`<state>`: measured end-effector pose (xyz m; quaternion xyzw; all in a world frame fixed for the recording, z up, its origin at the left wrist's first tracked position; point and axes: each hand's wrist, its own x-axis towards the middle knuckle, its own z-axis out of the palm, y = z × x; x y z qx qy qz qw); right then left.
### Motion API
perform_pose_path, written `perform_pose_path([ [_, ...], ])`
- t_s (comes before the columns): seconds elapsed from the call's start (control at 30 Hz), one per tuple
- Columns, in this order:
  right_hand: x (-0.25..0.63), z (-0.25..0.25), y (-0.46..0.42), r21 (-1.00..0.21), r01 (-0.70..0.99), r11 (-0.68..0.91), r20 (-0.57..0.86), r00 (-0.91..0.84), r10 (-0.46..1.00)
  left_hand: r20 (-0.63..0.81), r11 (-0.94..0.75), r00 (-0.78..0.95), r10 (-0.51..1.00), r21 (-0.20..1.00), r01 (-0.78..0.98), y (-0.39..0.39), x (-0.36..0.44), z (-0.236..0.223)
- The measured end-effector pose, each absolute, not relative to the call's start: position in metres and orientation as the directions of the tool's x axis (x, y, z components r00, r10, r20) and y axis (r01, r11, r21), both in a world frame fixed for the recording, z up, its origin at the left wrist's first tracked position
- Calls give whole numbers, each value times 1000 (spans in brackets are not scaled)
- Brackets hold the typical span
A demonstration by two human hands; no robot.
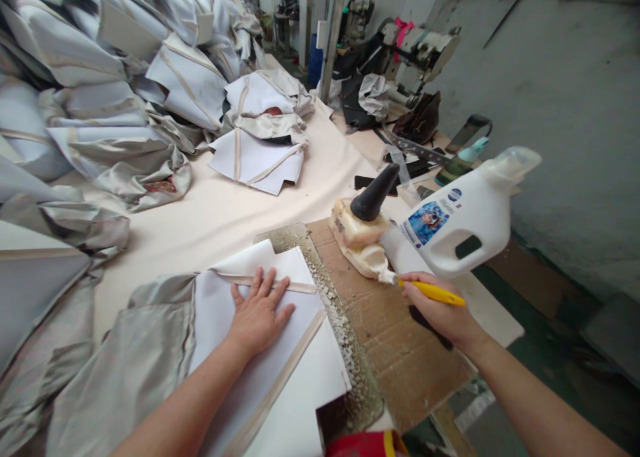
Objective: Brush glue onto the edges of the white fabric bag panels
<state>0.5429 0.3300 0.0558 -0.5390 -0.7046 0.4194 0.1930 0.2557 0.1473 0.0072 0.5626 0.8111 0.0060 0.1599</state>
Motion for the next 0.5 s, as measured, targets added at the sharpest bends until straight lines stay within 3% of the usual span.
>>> perform_pose_path([
  [0.1, 533, 47, 341, -944, 270, -190, -253, -224, 941, -257, 366, -314, 914, 188, 912, 147, 256, 7],
  [0.2, 525, 34, 353, -909, -46, -413, -406, -118, 906, -255, 355, -306, 917, 180, 917, 147, 255, 7],
  [0.37, 540, 21, 358, -894, -90, -439, -447, 107, 888, -260, 368, -316, 912, 184, 911, 147, 256, 8],
  [0.5, 543, 31, 357, -932, -99, -349, -361, 160, 919, -215, 364, -324, 921, 183, 913, 146, 263, 15],
])
